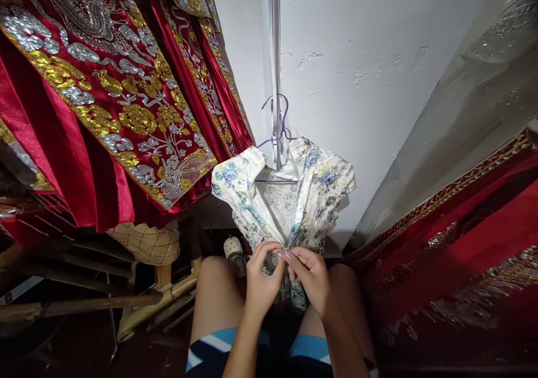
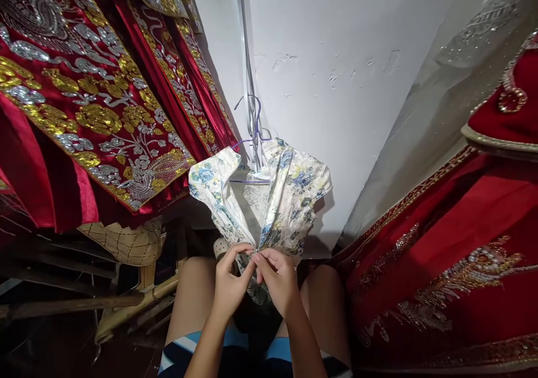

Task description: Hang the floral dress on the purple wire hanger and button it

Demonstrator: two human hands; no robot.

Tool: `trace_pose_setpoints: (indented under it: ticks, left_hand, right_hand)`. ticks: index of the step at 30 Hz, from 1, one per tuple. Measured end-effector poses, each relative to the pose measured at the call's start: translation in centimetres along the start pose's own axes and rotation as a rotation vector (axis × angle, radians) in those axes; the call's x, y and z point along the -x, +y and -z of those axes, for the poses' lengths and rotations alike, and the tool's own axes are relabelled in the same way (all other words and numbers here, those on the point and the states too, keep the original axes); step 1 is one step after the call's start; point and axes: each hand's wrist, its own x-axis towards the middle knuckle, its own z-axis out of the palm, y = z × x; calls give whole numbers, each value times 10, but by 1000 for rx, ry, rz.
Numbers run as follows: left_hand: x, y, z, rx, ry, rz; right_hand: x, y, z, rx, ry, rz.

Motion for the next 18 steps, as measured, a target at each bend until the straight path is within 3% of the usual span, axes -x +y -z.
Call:
trace_pose_setpoints:
  ticks: [10, 14, 18]
  left_hand:
    - [1, 0, -17, 40, -37, 108]
    - [3, -9, -19, -9, -73, 89]
    - [6, -27, -23, -54, -104, 99]
  right_hand:
    - [-8, -23, -7, -57, 65, -73]
    - [-45, -55, 0, -36, 139, -26]
    - [-98, -105, 1, -111, 97, 91]
